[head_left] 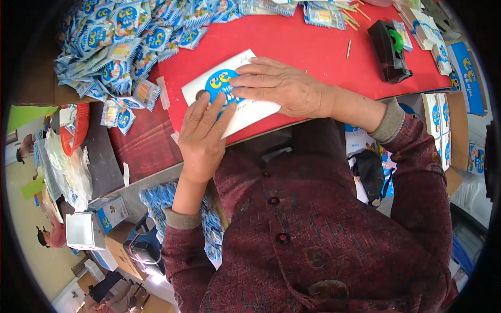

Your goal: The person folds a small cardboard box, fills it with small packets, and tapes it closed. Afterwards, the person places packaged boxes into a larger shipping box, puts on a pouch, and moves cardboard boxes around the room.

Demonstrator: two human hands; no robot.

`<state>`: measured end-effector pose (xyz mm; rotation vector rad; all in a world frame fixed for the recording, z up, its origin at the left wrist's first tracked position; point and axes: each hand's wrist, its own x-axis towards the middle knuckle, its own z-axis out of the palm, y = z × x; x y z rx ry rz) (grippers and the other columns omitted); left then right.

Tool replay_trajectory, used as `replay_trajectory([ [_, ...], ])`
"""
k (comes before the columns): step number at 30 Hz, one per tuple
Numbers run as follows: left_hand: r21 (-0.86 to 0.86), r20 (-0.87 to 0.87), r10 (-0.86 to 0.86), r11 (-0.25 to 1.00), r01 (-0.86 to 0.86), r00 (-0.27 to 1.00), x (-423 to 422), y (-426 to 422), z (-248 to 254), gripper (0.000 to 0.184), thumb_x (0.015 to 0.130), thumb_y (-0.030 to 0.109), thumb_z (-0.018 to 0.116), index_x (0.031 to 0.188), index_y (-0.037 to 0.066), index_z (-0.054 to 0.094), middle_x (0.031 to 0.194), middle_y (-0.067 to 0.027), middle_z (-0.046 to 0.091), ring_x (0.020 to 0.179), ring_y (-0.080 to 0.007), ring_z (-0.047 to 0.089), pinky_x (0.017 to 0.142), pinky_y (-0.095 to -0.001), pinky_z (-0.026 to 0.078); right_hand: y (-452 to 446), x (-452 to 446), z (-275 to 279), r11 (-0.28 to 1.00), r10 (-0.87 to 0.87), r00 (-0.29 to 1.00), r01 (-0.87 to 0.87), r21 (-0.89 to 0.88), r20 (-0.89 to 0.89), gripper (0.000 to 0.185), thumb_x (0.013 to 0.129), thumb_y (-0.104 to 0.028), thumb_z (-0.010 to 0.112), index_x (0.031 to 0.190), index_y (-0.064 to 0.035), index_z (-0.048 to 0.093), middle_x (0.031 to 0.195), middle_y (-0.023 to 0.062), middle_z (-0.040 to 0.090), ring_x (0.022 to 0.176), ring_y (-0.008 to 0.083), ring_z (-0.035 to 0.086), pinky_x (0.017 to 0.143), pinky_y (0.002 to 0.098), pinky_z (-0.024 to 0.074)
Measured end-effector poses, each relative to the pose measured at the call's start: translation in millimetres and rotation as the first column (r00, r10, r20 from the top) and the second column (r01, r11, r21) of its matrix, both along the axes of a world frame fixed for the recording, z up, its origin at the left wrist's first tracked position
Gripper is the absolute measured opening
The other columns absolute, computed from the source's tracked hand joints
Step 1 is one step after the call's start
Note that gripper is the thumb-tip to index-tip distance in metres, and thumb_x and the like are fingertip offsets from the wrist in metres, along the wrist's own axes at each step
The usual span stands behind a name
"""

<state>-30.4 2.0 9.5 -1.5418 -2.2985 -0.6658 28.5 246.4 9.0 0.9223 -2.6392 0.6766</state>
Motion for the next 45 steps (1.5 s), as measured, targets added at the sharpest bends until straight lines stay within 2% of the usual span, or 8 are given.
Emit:
replay_trajectory([
  [4, 0.114, -0.210, 0.048, 0.993, -0.024, 0.976, 3, 4, -20, 0.038, 0.072, -0.004, 0.062, 0.107, 0.008, 0.069, 0.114, -0.0085, 0.066, 0.109, -0.0295, 0.060, 0.091, -0.0419, 0.049, -8, -1, -33, 0.990, -0.036, 0.975, 0.005, -0.142, -0.217, 0.052, 0.077, 0.003, 0.059, 0.128, -0.0057, 0.055, 0.139, 0.0117, 0.048, 0.133, 0.0277, 0.040, 0.113, 0.0484, 0.0291],
  [7, 0.123, -0.239, 0.097, 0.990, -0.069, 0.966, 8, 4, -22, 0.036, 0.074, 0.000, 0.063, 0.108, 0.009, 0.069, 0.117, -0.0090, 0.065, 0.115, -0.0297, 0.057, 0.094, -0.0426, 0.047, -8, 1, -29, 0.993, -0.052, 0.984, 0.033, -0.111, -0.172, 0.042, 0.081, -0.005, 0.062, 0.124, -0.0060, 0.059, 0.139, 0.0096, 0.048, 0.134, 0.0273, 0.039, 0.114, 0.0500, 0.0259],
  [11, 0.036, -0.045, 0.101, 0.994, -0.099, 0.994, 21, 2, 2, 0.034, 0.076, 0.010, 0.070, 0.110, 0.008, 0.068, 0.124, -0.0101, 0.060, 0.122, -0.0311, 0.050, 0.099, -0.0435, 0.041, -1, 9, 0, 0.999, -0.033, 0.995, 0.032, -0.016, -0.093, 0.036, 0.085, -0.020, 0.064, 0.119, -0.0099, 0.063, 0.142, 0.0083, 0.046, 0.137, 0.0288, 0.034, 0.114, 0.0519, 0.0220],
  [14, 0.020, 0.068, 0.080, 0.996, -0.082, 0.994, 18, -2, 4, 0.039, 0.076, 0.015, 0.073, 0.113, 0.007, 0.067, 0.128, -0.0111, 0.057, 0.122, -0.0322, 0.049, 0.099, -0.0434, 0.040, 4, 3, 2, 0.996, -0.089, 0.995, 0.088, -0.019, -0.050, 0.053, 0.081, -0.041, 0.068, 0.127, -0.0171, 0.058, 0.146, 0.0081, 0.041, 0.140, 0.0335, 0.026, 0.114, 0.0523, 0.0196],
  [20, -0.007, 0.200, 0.120, 0.993, -0.121, 0.972, 12, 8, 15, 0.049, 0.075, 0.022, 0.075, 0.120, 0.007, 0.062, 0.131, -0.0127, 0.055, 0.121, -0.0329, 0.048, 0.099, -0.0427, 0.036, -5, -11, -5, 0.994, -0.030, 0.999, 0.029, -0.108, -0.012, 0.067, 0.075, -0.050, 0.071, 0.130, -0.0163, 0.054, 0.144, 0.0124, 0.041, 0.137, 0.0380, 0.029, 0.112, 0.0528, 0.0237],
  [29, 0.031, 0.070, 0.201, 0.978, -0.204, 0.977, 14, 13, -17, 0.057, 0.075, 0.024, 0.074, 0.124, 0.002, 0.057, 0.134, -0.0128, 0.053, 0.125, -0.0325, 0.046, 0.100, -0.0434, 0.034, -24, -2, -13, 0.980, -0.197, 0.979, 0.195, -0.037, -0.046, 0.069, 0.070, -0.018, 0.075, 0.133, -0.0153, 0.048, 0.146, 0.0094, 0.035, 0.138, 0.0331, 0.028, 0.113, 0.0500, 0.0277],
  [38, -0.130, -0.001, 0.264, 0.956, -0.262, 0.965, 13, -22, -3, 0.048, 0.088, 0.008, 0.056, 0.135, 0.003, 0.047, 0.139, -0.0146, 0.046, 0.131, -0.0354, 0.040, 0.110, -0.0469, 0.025, -14, 5, -19, 0.983, -0.123, 0.992, 0.127, -0.133, 0.039, 0.067, 0.077, -0.014, 0.071, 0.138, -0.0124, 0.043, 0.149, 0.0075, 0.033, 0.139, 0.0295, 0.027, 0.115, 0.0470, 0.0248],
  [45, -0.156, -0.124, 0.184, 0.967, -0.203, 0.975, 13, -25, 4, 0.046, 0.087, 0.010, 0.059, 0.132, 0.004, 0.050, 0.134, -0.0157, 0.050, 0.126, -0.0349, 0.045, 0.106, -0.0464, 0.034, -14, 9, -15, 0.984, -0.152, 0.988, 0.150, -0.094, -0.015, 0.062, 0.081, -0.015, 0.068, 0.138, -0.0118, 0.044, 0.148, 0.0111, 0.034, 0.139, 0.0293, 0.029, 0.114, 0.0443, 0.0276],
])
